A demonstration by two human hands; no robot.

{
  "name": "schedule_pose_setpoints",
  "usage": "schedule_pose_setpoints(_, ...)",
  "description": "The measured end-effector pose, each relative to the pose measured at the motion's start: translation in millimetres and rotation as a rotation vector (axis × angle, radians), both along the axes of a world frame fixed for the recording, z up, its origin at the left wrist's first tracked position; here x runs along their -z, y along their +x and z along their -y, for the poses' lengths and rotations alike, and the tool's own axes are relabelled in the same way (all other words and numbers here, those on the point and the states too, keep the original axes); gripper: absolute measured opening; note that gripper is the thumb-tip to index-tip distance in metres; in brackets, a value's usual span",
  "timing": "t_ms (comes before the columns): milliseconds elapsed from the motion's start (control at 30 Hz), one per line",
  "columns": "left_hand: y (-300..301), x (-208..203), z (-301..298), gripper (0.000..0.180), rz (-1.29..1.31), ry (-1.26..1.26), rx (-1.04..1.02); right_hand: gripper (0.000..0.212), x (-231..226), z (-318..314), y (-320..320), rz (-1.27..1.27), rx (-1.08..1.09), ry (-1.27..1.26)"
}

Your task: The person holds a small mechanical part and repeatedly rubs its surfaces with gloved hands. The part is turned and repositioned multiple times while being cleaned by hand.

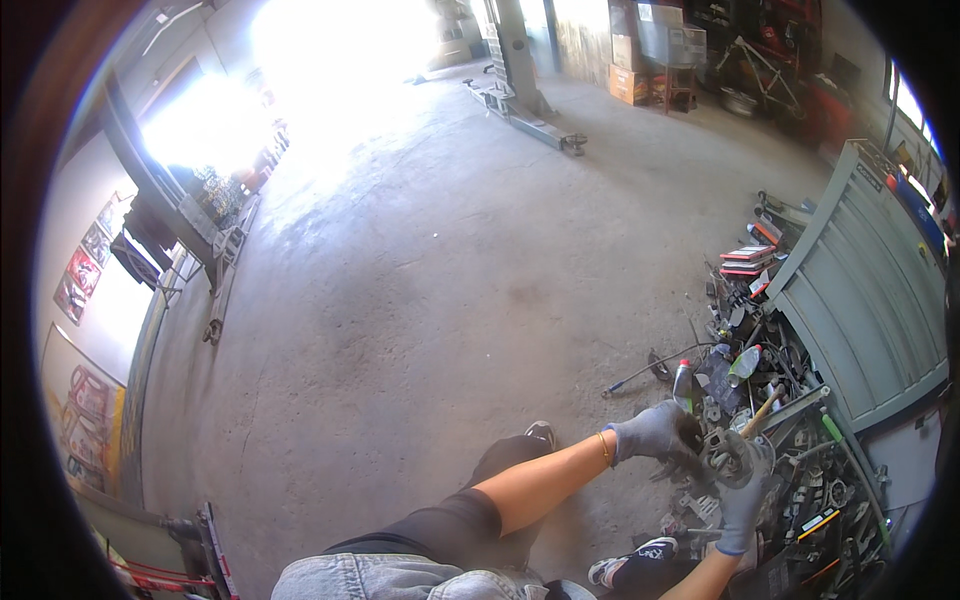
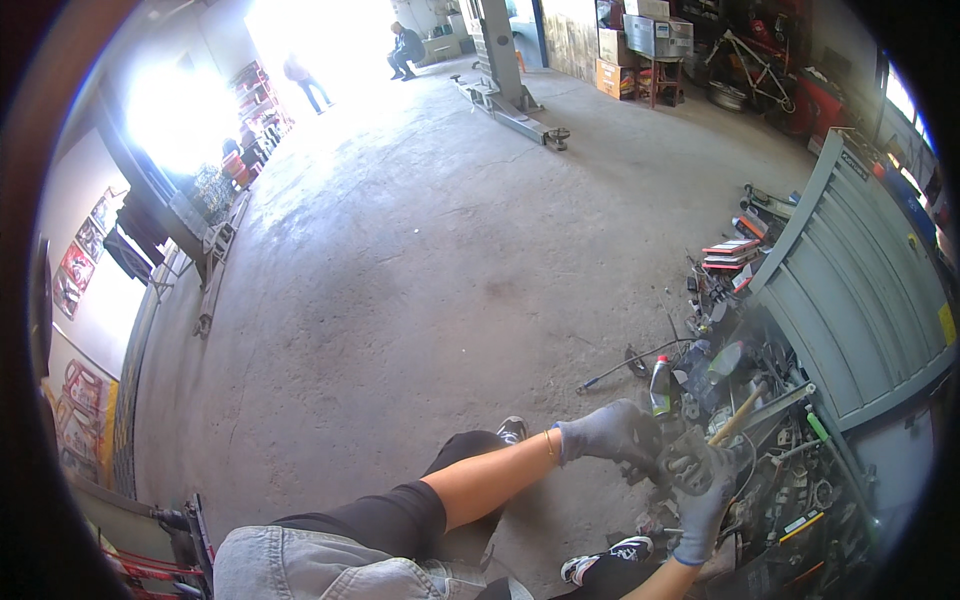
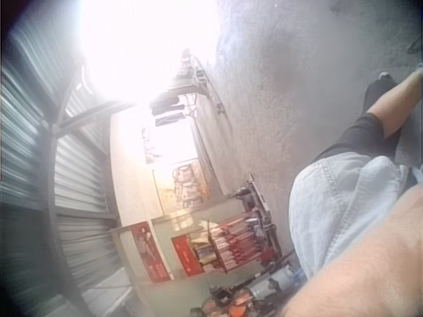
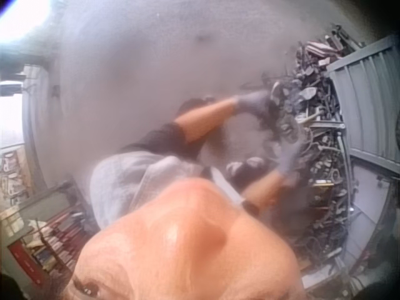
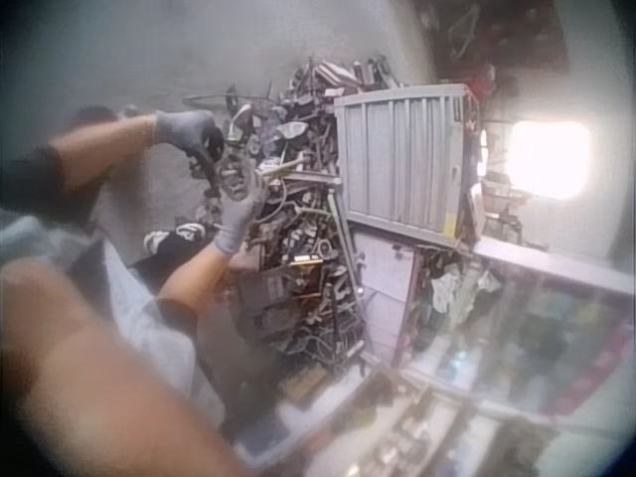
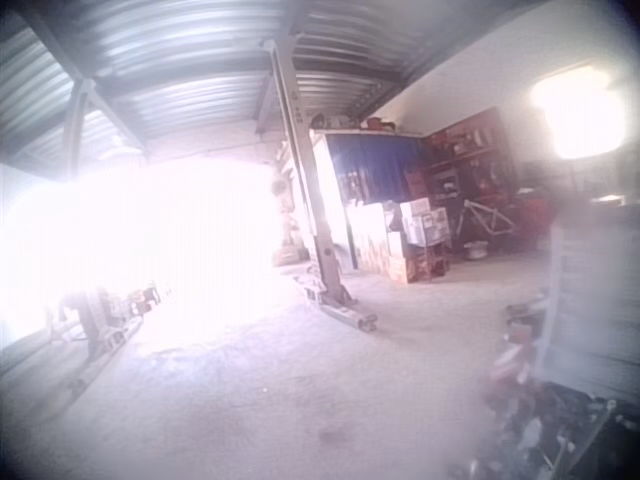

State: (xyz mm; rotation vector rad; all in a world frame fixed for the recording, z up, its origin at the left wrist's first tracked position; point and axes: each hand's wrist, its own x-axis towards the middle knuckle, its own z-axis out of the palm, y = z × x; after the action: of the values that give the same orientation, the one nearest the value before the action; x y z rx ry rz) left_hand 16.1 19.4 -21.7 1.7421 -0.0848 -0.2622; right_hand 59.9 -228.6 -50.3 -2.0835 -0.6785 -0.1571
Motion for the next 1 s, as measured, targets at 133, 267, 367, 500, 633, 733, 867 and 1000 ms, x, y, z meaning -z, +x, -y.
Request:
schedule_pose_setpoints(133, 1, 2, -1, 0.044, 0.047, 0.056, -0.055, 0.059, 9, -3, -1, 0.085, 0.093, -0.024)
schedule_pose_setpoints(267, 3, 5, -2, 0.046, 0.064, 0.155, -0.068, 0.051, 7, -9, -1, -0.068, 0.120, -0.009)
schedule_pose_setpoints(367, 4, 7, -1, 0.046, 0.009, 0.190, -0.121, 0.044, 1, -13, -3, -0.154, 0.101, -0.010)
schedule_pose_setpoints(500, 5, 6, -1, 0.046, 0.001, 0.238, -0.128, 0.038, -4, -19, -7, 0.034, 0.114, -0.130)
schedule_pose_setpoints(633, 4, 3, 0, 0.047, -0.029, 0.239, -0.145, 0.034, -6, -22, -8, 0.028, 0.098, -0.146)
schedule_pose_setpoints(733, 3, 3, 0, 0.046, -0.024, 0.243, -0.148, 0.032, -7, -24, -10, 0.033, 0.101, -0.137)
schedule_pose_setpoints(867, 3, 7, 1, 0.045, -0.023, 0.241, -0.163, 0.030, -9, -26, -11, 0.052, 0.113, -0.132)
schedule_pose_setpoints(1000, 3, 11, 4, 0.040, 0.025, 0.341, -0.171, 0.027, -9, -29, -10, 0.064, 0.083, -0.189)
